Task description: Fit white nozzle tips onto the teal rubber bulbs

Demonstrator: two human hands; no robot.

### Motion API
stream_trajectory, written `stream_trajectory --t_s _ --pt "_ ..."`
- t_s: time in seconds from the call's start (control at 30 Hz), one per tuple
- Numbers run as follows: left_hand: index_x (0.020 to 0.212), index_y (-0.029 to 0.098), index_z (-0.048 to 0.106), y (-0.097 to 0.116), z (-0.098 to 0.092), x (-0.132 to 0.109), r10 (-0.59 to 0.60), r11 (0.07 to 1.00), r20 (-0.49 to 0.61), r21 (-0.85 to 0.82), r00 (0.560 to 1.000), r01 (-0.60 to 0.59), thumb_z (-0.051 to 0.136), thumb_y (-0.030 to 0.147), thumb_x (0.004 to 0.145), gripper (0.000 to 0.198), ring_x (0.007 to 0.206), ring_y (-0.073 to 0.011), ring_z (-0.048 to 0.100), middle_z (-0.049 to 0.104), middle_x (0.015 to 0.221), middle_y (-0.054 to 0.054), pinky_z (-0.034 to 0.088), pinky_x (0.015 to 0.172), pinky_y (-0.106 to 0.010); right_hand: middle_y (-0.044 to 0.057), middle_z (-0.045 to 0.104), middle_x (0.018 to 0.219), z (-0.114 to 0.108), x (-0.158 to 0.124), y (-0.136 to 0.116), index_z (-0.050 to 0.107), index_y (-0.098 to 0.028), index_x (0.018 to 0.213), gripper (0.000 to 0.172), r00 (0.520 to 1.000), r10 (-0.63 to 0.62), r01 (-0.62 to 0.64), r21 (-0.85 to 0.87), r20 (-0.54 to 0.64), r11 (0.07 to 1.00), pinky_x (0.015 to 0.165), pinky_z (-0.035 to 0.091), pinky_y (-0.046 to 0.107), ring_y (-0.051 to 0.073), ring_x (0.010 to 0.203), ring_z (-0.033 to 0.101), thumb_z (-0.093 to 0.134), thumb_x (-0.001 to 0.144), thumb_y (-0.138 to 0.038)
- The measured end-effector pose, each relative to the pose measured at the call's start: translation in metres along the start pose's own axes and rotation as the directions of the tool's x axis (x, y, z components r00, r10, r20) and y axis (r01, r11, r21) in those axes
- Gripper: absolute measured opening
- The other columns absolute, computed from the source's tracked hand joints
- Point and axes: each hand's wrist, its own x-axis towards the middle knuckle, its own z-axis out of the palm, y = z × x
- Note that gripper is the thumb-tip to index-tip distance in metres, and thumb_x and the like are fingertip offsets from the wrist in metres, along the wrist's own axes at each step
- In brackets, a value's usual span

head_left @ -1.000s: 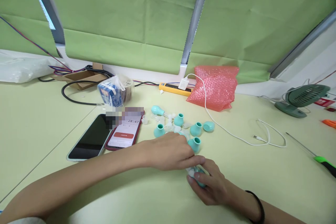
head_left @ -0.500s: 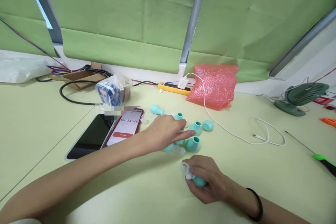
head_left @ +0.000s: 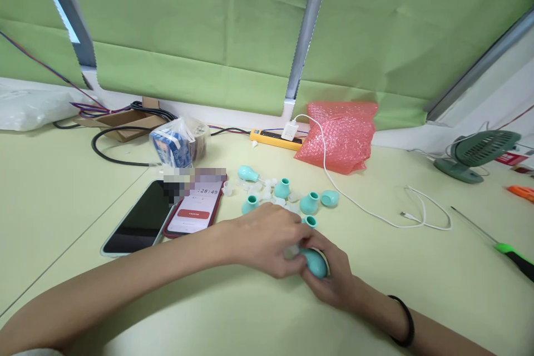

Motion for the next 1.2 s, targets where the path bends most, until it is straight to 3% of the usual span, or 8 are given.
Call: stream_trajectory --t_s 0.1,0.27,0.37,0.5,0.7,0.93,1.2 --pt "0.082 0.020 0.055 0.005 -0.002 -0.002 -0.001 0.996 0.057 0.091 0.998 -0.004 0.050 0.027 0.074 0.012 0.056 -0.0172 0.055 0.058 0.062 -0.001 0.034 0.046 -0.024 0.005 0.056 0.084 0.002 0.000 -0.002 0.038 -0.022 0.094 0.031 0.997 0.058 -0.054 0.089 -0.052 0.995 0.060 0.049 0.027 0.016 0.072 0.057 0.052 0.069 -0.011" --pt "0.081 0.016 0.056 0.007 0.005 -0.005 0.001 0.968 0.113 0.247 0.994 -0.029 0.047 0.014 0.076 0.010 0.057 -0.0183 0.053 0.057 0.066 -0.004 0.032 0.043 -0.026 0.004 0.056 0.080 0.002 0.002 -0.002 0.041 -0.023 0.093 0.030 0.994 0.103 -0.100 0.091 -0.027 0.991 0.061 0.049 0.027 0.016 0.072 0.058 0.053 0.069 -0.009" --pt "0.077 0.014 0.056 0.010 0.011 -0.006 0.031 0.952 0.087 0.302 0.996 -0.056 0.050 0.005 0.069 0.013 0.060 -0.0191 0.051 0.056 0.067 -0.005 0.032 0.043 -0.027 0.003 0.057 0.079 0.002 0.002 -0.003 0.042 -0.023 0.093 0.031 0.990 0.141 -0.138 0.102 -0.026 0.985 0.059 0.050 0.025 0.015 0.069 0.058 0.054 0.067 -0.010" --pt "0.067 0.013 0.055 0.016 0.013 -0.006 0.105 0.929 0.051 0.350 0.993 -0.116 0.056 0.006 0.063 0.009 0.066 -0.0223 0.049 0.054 0.065 -0.006 0.035 0.048 -0.030 0.003 0.056 0.077 0.002 0.001 -0.003 0.043 -0.022 0.093 0.032 0.987 0.156 -0.152 0.124 -0.031 0.981 0.061 0.051 0.025 0.015 0.069 0.059 0.055 0.067 -0.012" --pt "0.058 0.013 0.055 0.021 0.016 -0.004 0.109 0.898 -0.001 0.428 0.994 -0.098 0.051 0.001 0.067 0.015 0.068 -0.0220 0.048 0.055 0.063 -0.008 0.032 0.047 -0.028 0.001 0.055 0.073 0.001 0.002 0.000 0.044 -0.022 0.090 0.026 0.975 0.221 -0.212 0.205 -0.021 0.955 0.059 0.050 0.024 0.014 0.063 0.056 0.055 0.068 -0.013" --pt "0.048 0.013 0.053 0.021 0.025 -0.002 0.208 0.898 -0.120 0.418 0.971 -0.140 0.055 0.004 0.063 0.017 0.066 -0.0218 0.046 0.055 0.059 -0.011 0.028 0.045 -0.027 -0.001 0.052 0.066 0.000 0.007 -0.002 0.043 -0.022 0.086 0.023 0.960 0.280 -0.269 0.279 0.000 0.922 0.055 0.049 0.023 0.012 0.056 0.053 0.056 0.068 -0.016" --pt "0.053 0.012 0.054 0.022 0.025 0.000 0.204 0.896 -0.104 0.421 0.973 -0.143 0.050 0.004 0.068 0.018 0.064 -0.0213 0.047 0.056 0.059 -0.011 0.028 0.044 -0.027 -0.001 0.053 0.070 0.000 0.007 -0.001 0.043 -0.022 0.089 0.028 0.965 0.263 -0.249 0.298 -0.007 0.921 0.056 0.049 0.022 0.012 0.060 0.055 0.056 0.067 -0.011"
